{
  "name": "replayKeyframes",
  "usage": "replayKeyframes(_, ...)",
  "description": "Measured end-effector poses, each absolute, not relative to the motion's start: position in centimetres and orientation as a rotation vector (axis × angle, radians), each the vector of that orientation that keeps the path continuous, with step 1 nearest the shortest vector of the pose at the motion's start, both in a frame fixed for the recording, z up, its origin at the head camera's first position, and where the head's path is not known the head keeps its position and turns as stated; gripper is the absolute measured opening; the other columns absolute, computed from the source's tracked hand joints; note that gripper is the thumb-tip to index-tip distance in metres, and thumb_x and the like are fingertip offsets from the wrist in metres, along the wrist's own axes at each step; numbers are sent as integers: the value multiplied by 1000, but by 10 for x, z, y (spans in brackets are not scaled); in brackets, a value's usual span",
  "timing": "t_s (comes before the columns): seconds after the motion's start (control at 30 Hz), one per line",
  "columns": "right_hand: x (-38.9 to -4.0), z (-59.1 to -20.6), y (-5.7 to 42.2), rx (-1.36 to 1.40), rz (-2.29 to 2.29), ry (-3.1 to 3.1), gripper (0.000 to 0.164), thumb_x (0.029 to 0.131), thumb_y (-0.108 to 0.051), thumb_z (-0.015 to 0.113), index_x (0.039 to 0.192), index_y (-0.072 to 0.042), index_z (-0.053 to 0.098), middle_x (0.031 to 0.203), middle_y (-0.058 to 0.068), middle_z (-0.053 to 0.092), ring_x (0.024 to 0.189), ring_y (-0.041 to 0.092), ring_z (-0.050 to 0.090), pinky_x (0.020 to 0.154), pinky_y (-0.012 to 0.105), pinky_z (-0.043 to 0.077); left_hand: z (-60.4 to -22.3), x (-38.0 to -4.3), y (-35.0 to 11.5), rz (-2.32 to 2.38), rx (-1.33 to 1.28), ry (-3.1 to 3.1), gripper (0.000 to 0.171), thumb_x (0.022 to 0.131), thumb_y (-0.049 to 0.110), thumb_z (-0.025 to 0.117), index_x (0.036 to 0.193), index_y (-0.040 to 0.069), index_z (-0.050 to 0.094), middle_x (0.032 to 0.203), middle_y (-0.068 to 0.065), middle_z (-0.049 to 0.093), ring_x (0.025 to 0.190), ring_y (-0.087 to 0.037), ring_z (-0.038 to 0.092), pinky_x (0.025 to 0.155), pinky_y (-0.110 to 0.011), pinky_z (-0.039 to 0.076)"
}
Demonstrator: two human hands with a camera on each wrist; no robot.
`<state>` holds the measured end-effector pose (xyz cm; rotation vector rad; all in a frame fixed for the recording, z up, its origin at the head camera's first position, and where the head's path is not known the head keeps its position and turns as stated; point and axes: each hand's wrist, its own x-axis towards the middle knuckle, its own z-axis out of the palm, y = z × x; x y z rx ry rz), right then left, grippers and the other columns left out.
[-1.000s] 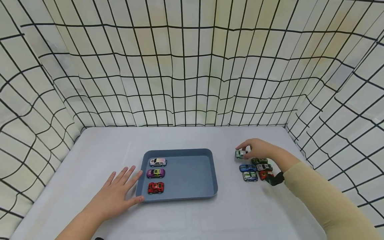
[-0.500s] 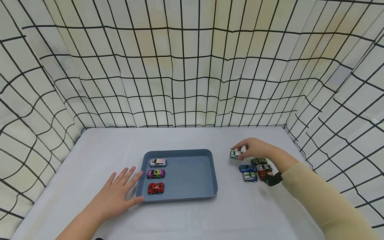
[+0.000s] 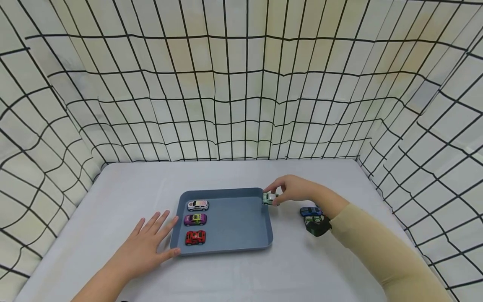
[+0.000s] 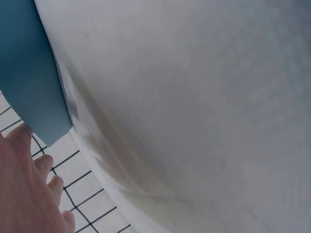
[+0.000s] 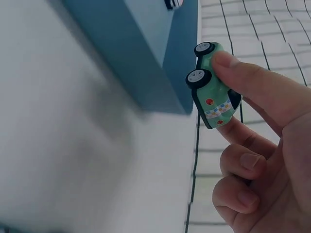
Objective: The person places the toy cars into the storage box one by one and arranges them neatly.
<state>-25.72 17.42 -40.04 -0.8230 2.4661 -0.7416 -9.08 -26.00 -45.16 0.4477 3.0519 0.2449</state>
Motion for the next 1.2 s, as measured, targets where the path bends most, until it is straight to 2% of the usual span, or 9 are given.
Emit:
replayKeyframes(0.23,-248,-399,129,-915,-728,2403,41,83,-33,81,123,-33,71,104,-13,63,80,15,53,65,30,48,-456,-91,-261,272,471,3077,92,84,75,55,153,17,39,159,-17,29,146,-43,22,117,-63,10)
replayKeyframes(0.47,-240,-398,93,-1004,-718,2348,41,83,-32,82,123,-34,71,102,-14,63,67,10,50,60,26,46,-458,-91,-262,286,486,3096,90,84,74,56,153,17,40,159,-17,30,145,-42,24,117,-63,10)
replayKeyframes(0.63,-237,-401,77,-1034,-709,2337,41,83,-33,82,123,-34,71,101,-14,64,64,10,50,59,25,45,-458,-91,-262,275,482,3090,92,84,77,51,154,19,38,160,-16,29,146,-42,23,119,-60,4)
replayKeyframes(0.73,-234,-405,68,-1045,-701,2328,42,83,-34,82,123,-32,71,100,-14,64,68,11,52,60,25,46,-459,-91,-261,267,468,3081,93,84,78,51,154,18,39,160,-17,29,146,-42,22,119,-61,4)
replayKeyframes(0.87,-227,-413,58,-1051,-676,2309,42,83,-33,82,124,-30,71,100,-15,64,83,11,58,67,24,48,-454,-90,-259,269,450,3063,93,83,76,54,153,17,40,160,-17,28,146,-43,22,117,-63,10)
replayKeyframes(0.97,-223,-421,53,-1052,-642,2307,41,83,-32,82,123,-29,72,99,-15,65,93,10,59,73,23,49,-452,-90,-258,271,448,3055,94,83,77,54,153,17,40,160,-17,28,146,-43,21,117,-63,10)
replayKeyframes(1.2,-213,-434,42,-1067,-562,2321,38,83,-30,82,120,-27,73,102,-13,68,93,3,59,79,22,50,-451,-90,-259,242,450,3055,95,83,79,50,154,17,39,160,-17,28,146,-43,21,116,-63,12)
